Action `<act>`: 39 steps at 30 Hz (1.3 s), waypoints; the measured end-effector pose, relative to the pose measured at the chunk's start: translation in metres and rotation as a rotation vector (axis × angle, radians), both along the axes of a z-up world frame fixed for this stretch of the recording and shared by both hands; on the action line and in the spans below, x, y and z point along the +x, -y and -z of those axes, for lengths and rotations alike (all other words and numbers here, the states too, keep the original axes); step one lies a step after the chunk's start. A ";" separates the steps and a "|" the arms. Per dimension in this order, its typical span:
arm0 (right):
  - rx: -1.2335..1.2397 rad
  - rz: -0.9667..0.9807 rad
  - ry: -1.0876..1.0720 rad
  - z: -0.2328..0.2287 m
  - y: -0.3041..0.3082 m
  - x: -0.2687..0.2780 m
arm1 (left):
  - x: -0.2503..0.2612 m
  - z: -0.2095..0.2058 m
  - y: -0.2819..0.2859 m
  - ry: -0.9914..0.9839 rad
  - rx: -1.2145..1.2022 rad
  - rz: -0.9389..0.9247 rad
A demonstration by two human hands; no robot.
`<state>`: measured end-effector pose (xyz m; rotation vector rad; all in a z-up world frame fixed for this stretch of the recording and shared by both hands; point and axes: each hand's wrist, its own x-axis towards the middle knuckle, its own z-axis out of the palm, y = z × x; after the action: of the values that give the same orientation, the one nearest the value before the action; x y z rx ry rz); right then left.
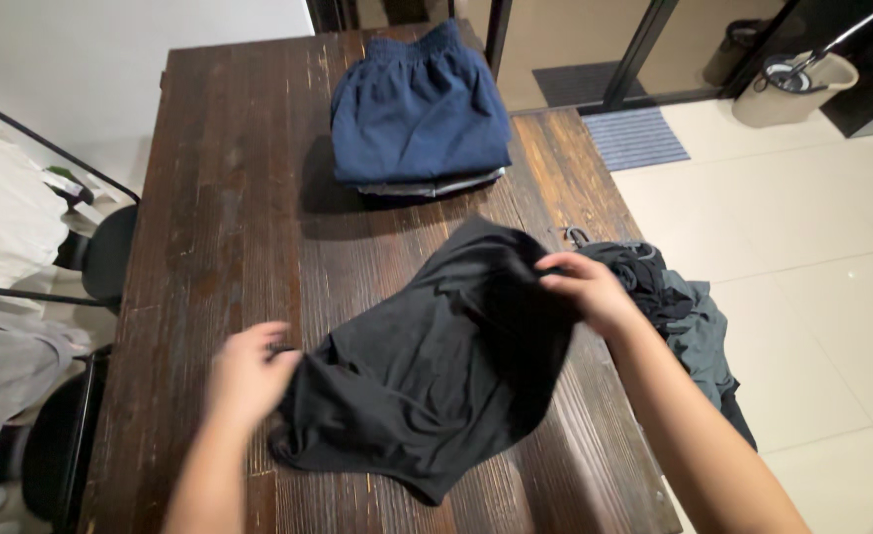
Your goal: The person folds a pair of shorts and a tank top by hand on a wooden table and organizes them into a stack.
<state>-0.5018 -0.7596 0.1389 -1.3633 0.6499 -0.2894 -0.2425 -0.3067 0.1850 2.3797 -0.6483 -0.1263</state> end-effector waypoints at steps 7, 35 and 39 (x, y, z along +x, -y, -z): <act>-0.415 -0.335 0.254 -0.012 -0.213 0.044 | -0.087 0.027 0.101 -0.752 -0.263 0.297; -1.185 -0.051 0.241 -0.046 -0.306 0.118 | -0.013 -0.169 -0.109 -0.074 -0.453 0.455; -1.116 -0.024 0.218 -0.077 -0.252 0.133 | 0.020 -0.157 -0.162 0.324 -0.108 0.254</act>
<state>-0.3686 -0.5080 0.2154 -2.3462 0.2571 -0.8475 -0.2225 -0.1449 0.3425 2.2237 -1.0815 0.1860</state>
